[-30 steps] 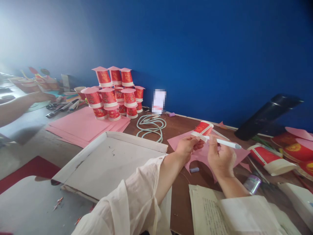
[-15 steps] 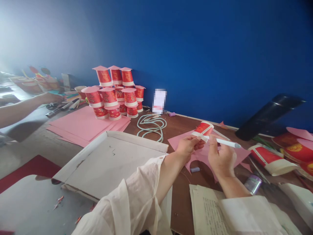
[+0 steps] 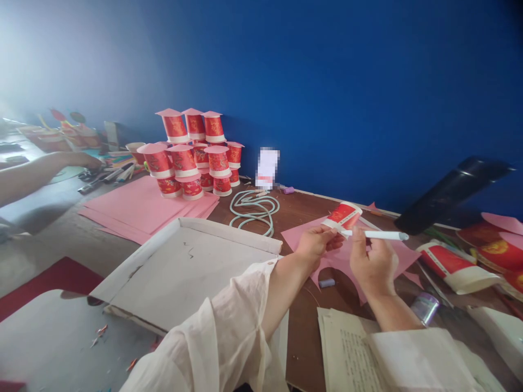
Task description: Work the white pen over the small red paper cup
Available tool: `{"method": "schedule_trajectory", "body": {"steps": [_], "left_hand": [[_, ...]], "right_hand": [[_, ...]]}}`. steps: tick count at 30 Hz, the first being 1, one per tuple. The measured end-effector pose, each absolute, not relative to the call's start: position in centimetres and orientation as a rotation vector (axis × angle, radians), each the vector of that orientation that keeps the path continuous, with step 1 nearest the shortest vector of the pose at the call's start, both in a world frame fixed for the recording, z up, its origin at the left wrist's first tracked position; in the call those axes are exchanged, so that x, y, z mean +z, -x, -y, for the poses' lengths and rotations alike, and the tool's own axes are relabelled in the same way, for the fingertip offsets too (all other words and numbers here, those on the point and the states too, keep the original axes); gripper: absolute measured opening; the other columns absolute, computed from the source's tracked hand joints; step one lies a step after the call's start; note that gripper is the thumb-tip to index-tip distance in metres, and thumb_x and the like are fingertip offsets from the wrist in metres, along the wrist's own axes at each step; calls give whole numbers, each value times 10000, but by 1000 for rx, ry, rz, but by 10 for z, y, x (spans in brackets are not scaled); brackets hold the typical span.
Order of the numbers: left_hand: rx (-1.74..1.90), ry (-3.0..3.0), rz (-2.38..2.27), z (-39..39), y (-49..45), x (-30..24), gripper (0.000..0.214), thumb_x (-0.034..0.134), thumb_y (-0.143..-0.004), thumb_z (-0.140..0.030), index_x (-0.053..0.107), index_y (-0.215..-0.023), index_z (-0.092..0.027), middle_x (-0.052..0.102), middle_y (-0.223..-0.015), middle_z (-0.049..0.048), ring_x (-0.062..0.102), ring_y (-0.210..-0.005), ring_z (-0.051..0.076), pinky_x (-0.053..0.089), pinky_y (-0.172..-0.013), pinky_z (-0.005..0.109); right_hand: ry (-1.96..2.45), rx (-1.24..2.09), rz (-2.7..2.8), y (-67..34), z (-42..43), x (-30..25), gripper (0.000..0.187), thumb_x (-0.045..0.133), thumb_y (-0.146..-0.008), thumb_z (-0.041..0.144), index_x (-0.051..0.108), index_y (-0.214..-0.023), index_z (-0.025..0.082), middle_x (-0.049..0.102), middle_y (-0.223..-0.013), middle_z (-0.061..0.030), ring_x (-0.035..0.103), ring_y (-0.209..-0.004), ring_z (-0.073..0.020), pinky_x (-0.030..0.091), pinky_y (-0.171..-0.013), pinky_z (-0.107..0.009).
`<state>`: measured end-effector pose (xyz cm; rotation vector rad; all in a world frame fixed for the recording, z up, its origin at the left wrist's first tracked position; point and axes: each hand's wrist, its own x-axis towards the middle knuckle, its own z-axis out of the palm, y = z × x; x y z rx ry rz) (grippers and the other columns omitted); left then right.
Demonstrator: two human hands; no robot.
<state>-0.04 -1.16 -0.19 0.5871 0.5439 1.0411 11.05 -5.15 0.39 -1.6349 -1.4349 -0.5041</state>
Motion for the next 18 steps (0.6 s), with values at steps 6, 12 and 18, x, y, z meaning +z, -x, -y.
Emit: {"method": "schedule_trajectory", "body": {"steps": [6, 12, 18], "left_hand": [[1048, -599, -531, 11, 0, -3, 282, 809, -585, -306, 671, -716, -98, 633, -683, 56, 595, -678, 135, 463, -828, 346], [1044, -616, -537, 10, -1, -5, 292, 797, -604, -319, 665, -741, -98, 639, -698, 58, 591, -682, 128, 466, -828, 337], [1053, -621, -528, 10, 0, -5, 288, 795, -609, -314, 662, -741, -94, 642, -699, 59, 595, -683, 127, 465, -820, 335]], "right_hand": [[1594, -474, 1438, -108, 54, 8, 414, 417, -889, 452, 685, -903, 137, 689, -832, -136, 611, -751, -219, 418, -660, -319], [1639, -530, 1433, -110, 52, 6, 482, 401, -883, 491, 685, -802, 110, 663, -691, -141, 586, -642, -217, 400, -607, -323], [1577, -509, 1466, -108, 53, 6, 419, 425, -892, 442, 702, -906, 128, 700, -821, -143, 619, -732, -217, 414, -630, -308]]}}
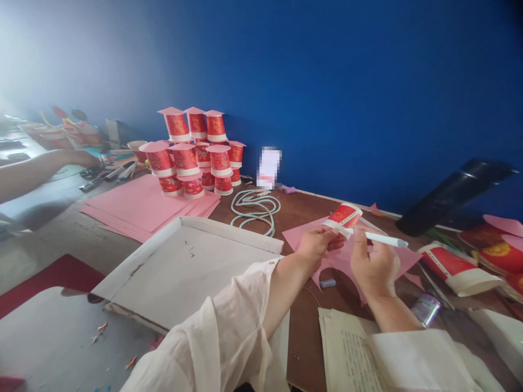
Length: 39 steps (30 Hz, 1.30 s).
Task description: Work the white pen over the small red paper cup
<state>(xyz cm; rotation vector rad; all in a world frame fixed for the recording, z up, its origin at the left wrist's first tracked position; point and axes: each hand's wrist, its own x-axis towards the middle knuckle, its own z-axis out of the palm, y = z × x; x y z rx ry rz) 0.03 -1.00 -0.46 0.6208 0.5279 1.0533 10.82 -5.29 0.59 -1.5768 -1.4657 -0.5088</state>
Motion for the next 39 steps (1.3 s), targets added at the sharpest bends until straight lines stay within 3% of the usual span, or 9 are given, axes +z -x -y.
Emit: {"method": "schedule_trajectory", "body": {"steps": [6, 10, 14, 25, 39], "left_hand": [[1046, -607, -532, 11, 1, -2, 269, 797, -607, -296, 668, -728, -94, 637, -686, 52, 591, -667, 121, 463, -813, 332], [1048, -589, -545, 12, 0, -1, 236, 786, -627, -274, 669, -721, -93, 633, -676, 51, 590, -658, 120, 466, -814, 336], [1050, -592, -538, 12, 1, -1, 227, 782, -631, -273, 673, -720, -95, 634, -672, 50, 596, -668, 123, 468, -819, 331], [1045, -573, -566, 13, 1, 2, 106, 711, -709, -183, 666, -715, -87, 642, -676, 59, 606, -662, 117, 482, -800, 309], [1046, -564, -587, 13, 2, 5, 73, 656, -755, -155, 663, -743, -83, 653, -708, 73, 606, -667, 116, 480, -798, 306]], "right_hand": [[1570, -522, 1432, -109, 52, 5, 412, 423, -893, 428, 695, -916, 119, 699, -845, -147, 616, -740, -216, 420, -651, -313], [1627, -538, 1434, -109, 52, 5, 458, 414, -882, 470, 697, -832, 113, 667, -700, -132, 577, -643, -208, 392, -607, -314], [1606, -512, 1445, -109, 52, 6, 443, 406, -889, 460, 695, -900, 124, 689, -802, -141, 599, -710, -216, 405, -638, -317], [1627, -516, 1440, -110, 52, 6, 397, 424, -884, 433, 689, -840, 141, 679, -766, -128, 608, -725, -227, 425, -661, -332], [1476, -462, 1400, -107, 55, 9, 319, 451, -896, 356, 669, -970, 134, 692, -943, -129, 627, -900, -219, 471, -767, -333]]}}
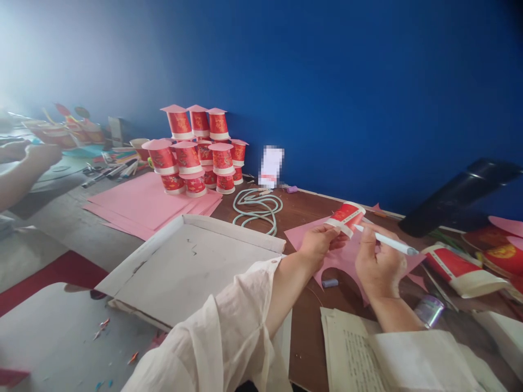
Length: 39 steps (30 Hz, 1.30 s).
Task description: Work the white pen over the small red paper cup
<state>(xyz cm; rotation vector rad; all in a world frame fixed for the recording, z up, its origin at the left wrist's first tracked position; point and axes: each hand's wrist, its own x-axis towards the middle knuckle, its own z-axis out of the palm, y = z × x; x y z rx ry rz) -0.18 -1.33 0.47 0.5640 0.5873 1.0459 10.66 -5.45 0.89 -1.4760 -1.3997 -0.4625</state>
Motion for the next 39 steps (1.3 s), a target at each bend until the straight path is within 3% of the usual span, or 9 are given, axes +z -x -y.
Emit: {"method": "schedule_trajectory", "body": {"steps": [9, 22, 39], "left_hand": [[1038, -573, -566, 13, 2, 4, 145, 718, -712, -215, 653, -739, -89, 648, -697, 72, 612, -696, 135, 479, -830, 332], [1044, -550, -580, 13, 1, 6, 78, 663, -755, -149, 653, -745, -73, 645, -693, 73, 610, -669, 123, 484, -839, 335], [1049, -553, -564, 13, 2, 4, 119, 696, -733, -192, 656, -739, -81, 648, -694, 77, 615, -688, 133, 483, -851, 344]], "right_hand": [[1531, -438, 1398, -106, 55, 8, 342, 441, -894, 384, 665, -942, 130, 685, -908, -139, 627, -848, -229, 468, -737, -349], [1557, -432, 1424, -108, 52, 5, 343, 449, -889, 393, 670, -927, 134, 686, -902, -132, 620, -831, -218, 454, -727, -330], [1557, -431, 1446, -107, 53, 7, 353, 427, -900, 402, 663, -945, 143, 684, -929, -132, 618, -862, -224, 439, -726, -327]]}}
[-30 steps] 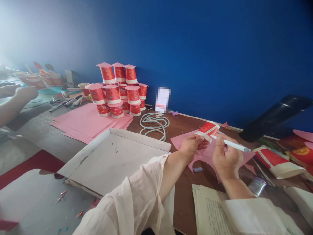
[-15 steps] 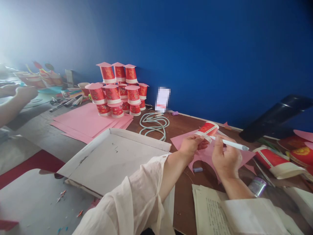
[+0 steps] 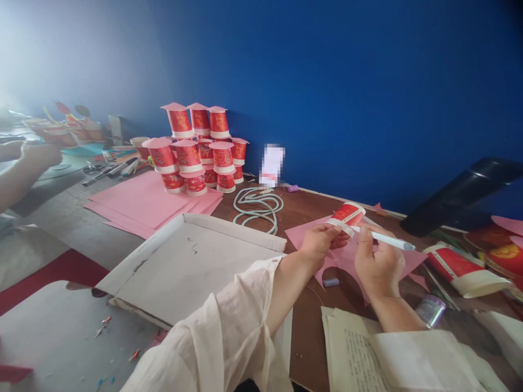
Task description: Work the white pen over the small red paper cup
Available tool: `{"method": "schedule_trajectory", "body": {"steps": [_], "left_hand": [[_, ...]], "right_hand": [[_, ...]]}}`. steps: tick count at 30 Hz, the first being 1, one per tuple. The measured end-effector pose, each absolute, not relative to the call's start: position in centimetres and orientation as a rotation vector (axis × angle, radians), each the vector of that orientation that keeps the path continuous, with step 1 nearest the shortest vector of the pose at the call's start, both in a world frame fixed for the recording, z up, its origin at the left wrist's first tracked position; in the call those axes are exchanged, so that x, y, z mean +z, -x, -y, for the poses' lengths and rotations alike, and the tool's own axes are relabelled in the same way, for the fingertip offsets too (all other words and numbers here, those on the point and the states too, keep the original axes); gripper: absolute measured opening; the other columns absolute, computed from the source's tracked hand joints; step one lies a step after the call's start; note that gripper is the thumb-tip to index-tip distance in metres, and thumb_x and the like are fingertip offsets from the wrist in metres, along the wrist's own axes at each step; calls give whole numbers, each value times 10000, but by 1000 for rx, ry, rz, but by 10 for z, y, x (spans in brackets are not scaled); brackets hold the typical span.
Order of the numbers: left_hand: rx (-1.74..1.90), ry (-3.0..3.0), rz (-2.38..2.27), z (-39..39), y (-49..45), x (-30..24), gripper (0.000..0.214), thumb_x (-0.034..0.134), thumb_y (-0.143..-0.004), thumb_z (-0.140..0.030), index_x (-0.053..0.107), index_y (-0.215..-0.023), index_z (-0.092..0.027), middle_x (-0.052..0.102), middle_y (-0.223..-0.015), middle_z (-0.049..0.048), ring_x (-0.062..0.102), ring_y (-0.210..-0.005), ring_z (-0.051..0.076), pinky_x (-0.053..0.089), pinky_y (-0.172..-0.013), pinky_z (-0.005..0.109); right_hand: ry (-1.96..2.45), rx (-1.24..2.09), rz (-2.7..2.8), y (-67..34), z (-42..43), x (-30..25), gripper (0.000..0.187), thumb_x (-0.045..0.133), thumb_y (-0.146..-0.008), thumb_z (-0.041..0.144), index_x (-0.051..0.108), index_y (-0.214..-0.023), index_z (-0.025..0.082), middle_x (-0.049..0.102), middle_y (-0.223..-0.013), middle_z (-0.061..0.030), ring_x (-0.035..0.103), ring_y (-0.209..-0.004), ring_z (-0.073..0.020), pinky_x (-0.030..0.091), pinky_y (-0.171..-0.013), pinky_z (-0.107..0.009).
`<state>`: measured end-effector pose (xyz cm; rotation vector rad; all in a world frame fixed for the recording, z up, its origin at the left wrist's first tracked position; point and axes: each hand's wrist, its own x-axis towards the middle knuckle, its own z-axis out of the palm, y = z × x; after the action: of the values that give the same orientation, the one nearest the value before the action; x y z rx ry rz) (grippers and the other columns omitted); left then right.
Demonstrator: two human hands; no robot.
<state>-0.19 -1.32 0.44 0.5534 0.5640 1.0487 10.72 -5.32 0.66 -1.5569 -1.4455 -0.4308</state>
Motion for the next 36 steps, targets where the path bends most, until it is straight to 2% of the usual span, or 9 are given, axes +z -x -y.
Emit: {"method": "schedule_trajectory", "body": {"steps": [7, 12, 23, 27, 31, 36], "left_hand": [[1056, -554, -557, 12, 0, 2, 123, 706, -713, -200, 659, -718, -87, 640, -661, 62, 610, -652, 125, 488, -830, 344], [1061, -570, -548, 12, 0, 2, 143, 722, -695, -226, 676, -725, -94, 657, -683, 71, 618, -677, 135, 492, -835, 350], [1059, -556, -553, 12, 0, 1, 148, 728, -690, -218, 663, -713, -87, 640, -651, 62, 613, -651, 128, 498, -821, 342], [1064, -563, -549, 13, 1, 1, 173, 741, -679, -242, 663, -724, -94, 649, -678, 66, 610, -654, 126, 494, -818, 337], [1054, -548, -565, 13, 1, 2, 137, 717, -699, -210, 658, -722, -89, 649, -671, 67, 602, -631, 116, 491, -809, 321], [1070, -543, -570, 14, 1, 4, 113, 685, -732, -191, 659, -708, -84, 651, -680, 70, 606, -629, 117, 490, -818, 331]], "right_hand": [[1662, -478, 1438, -108, 54, 4, 420, 411, -891, 444, 684, -856, 127, 670, -734, -129, 597, -696, -226, 400, -627, -326], [1606, -422, 1437, -108, 54, 5, 403, 414, -893, 439, 680, -916, 138, 688, -850, -131, 610, -781, -226, 415, -662, -321], [1643, -465, 1452, -109, 54, 4, 401, 437, -887, 437, 700, -872, 135, 683, -768, -129, 612, -730, -230, 403, -641, -317], [1617, -462, 1452, -107, 54, 5, 375, 440, -891, 416, 692, -913, 140, 693, -818, -130, 623, -762, -229, 418, -658, -316], [1590, -443, 1470, -107, 54, 5, 357, 452, -887, 406, 688, -875, 138, 690, -783, -123, 628, -756, -222, 432, -652, -307], [1545, -475, 1401, -106, 55, 6, 362, 436, -897, 395, 675, -934, 126, 695, -894, -139, 632, -828, -226, 447, -708, -320]]}}
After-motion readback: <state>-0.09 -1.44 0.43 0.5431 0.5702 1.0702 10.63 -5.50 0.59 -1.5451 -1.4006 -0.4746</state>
